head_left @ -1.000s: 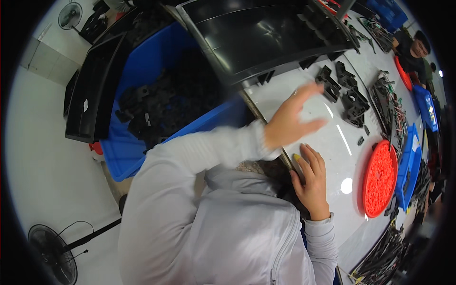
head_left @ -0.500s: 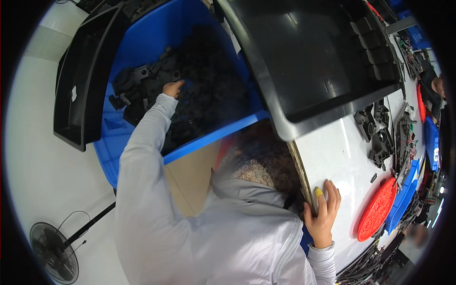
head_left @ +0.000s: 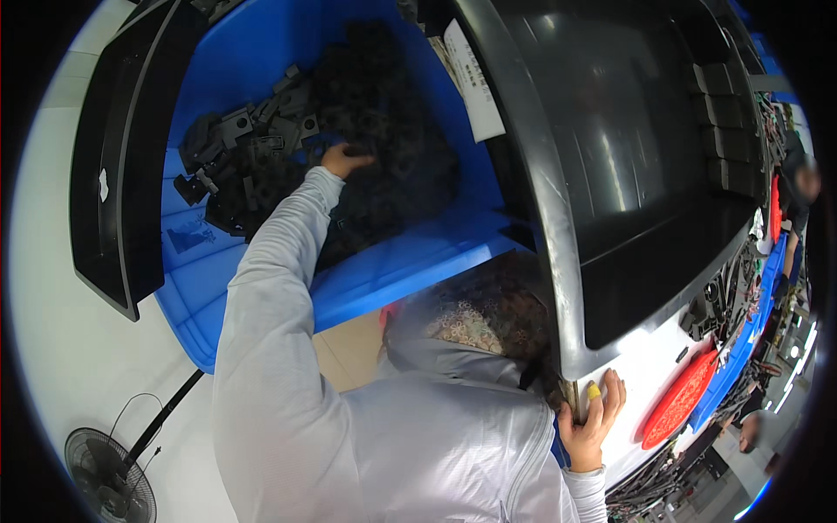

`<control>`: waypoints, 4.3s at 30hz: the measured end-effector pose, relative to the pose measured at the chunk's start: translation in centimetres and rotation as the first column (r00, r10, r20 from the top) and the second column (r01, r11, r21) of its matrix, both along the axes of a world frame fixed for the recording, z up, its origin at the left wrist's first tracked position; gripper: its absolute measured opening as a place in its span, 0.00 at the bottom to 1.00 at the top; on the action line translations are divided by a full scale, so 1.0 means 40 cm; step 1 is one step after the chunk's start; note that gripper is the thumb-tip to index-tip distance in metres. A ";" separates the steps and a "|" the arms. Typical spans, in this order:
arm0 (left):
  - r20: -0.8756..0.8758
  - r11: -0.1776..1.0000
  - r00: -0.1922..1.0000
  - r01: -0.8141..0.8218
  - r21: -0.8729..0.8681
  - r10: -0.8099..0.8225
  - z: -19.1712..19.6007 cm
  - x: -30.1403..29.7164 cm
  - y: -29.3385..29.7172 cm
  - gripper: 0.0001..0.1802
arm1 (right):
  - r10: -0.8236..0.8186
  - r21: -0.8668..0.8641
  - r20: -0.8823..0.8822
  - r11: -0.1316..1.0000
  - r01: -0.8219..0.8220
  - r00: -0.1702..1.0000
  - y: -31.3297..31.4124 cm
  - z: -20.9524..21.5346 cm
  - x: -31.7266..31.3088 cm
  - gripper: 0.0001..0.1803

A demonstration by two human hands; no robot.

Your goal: Assembling small plastic housings with internal electronic components and wiring.

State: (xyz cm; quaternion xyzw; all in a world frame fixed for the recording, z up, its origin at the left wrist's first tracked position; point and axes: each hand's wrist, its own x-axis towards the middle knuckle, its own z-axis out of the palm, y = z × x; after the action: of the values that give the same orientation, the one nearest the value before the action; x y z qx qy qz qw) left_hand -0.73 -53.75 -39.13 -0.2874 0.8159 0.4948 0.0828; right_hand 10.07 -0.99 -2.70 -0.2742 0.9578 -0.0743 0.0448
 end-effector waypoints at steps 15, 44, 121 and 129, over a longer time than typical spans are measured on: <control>0.326 0.220 0.291 -0.946 0.238 0.899 -0.298 -0.155 -0.136 0.41 | -0.027 0.022 -0.008 0.999 0.027 1.000 0.008 -0.006 0.006 0.30; 0.097 0.469 0.863 -0.360 0.806 0.495 0.057 -0.033 -0.008 0.22 | -0.059 0.061 0.019 0.996 0.058 0.998 0.021 -0.006 0.021 0.31; -0.316 0.243 0.770 0.513 0.823 -0.554 1.059 0.063 0.859 0.21 | 0.113 -0.306 -0.067 0.943 -0.129 0.991 0.152 0.040 0.083 0.28; -0.348 0.592 0.813 0.579 0.560 -0.467 1.025 -0.136 1.102 0.13 | -0.085 -0.328 -0.014 0.942 0.075 0.996 0.293 0.085 0.147 0.22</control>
State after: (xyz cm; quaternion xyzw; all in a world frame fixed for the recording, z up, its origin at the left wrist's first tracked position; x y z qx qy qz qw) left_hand -6.16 -9.68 1.86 0.0540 0.6466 0.7184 0.2507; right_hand 15.96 10.74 0.68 -0.2396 0.9431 -0.2300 -0.0179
